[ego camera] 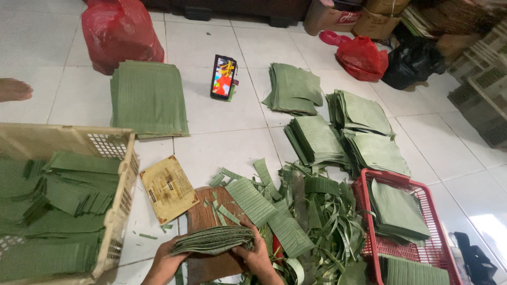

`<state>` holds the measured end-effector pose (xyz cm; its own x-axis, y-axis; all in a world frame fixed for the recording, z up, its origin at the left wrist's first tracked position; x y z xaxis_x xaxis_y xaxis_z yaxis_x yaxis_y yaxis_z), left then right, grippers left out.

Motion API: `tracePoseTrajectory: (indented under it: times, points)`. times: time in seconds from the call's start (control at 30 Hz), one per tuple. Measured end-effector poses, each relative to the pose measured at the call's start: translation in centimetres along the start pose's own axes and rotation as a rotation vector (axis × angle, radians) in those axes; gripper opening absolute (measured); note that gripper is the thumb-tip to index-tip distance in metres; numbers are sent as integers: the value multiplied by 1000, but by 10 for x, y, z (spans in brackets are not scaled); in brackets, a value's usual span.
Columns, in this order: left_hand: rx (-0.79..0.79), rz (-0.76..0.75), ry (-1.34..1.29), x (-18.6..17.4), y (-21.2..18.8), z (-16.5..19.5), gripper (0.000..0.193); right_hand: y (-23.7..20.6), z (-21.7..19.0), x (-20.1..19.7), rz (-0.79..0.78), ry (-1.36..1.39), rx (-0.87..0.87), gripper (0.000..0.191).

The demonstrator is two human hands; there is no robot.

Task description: The person sits on the floor and trims the edges of folded banana leaf pieces with scissors, using a board and a template as a guide. They stack the trimmed leaves, set trimmed stacks aside, and briefly handle a phone placed on the floor before resuming trimming.

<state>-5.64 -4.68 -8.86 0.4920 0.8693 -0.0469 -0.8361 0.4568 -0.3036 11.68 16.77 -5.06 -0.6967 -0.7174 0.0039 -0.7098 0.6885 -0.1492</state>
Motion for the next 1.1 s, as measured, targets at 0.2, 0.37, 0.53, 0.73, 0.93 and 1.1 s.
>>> tracePoseTrajectory:
  times: [0.2,0.37,0.53,0.73,0.93,1.1]
  points:
    - [-45,21,68,0,-1,3,42,-1,1,1,25,-32,53,79]
    - [-41,-19,-52,1,1,-1,40,-1,0,1,26,-47,-32,82]
    - [78,-8,65,-1,2,-2,41,0,5,1,31,-20,24,82]
    - [53,-15,-11,1,1,-1,41,1,10,0,37,-49,-2,80]
    - [16,6,27,0,-1,2,39,2,12,2,49,-5,22,81]
    - [-66,29,21,1,0,-1,40,0,5,2,76,-108,53,82]
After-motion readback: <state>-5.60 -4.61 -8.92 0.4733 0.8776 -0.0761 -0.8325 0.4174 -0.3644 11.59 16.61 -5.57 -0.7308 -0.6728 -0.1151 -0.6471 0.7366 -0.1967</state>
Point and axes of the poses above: each hand's wrist, its own y-axis towards the middle knuckle, its own x-axis out of the palm, z = x × y, the point moved 3 cm from there along y, towards the middle knuckle, and after that the axes turned 12 degrees about z, right-handed, at the moved point
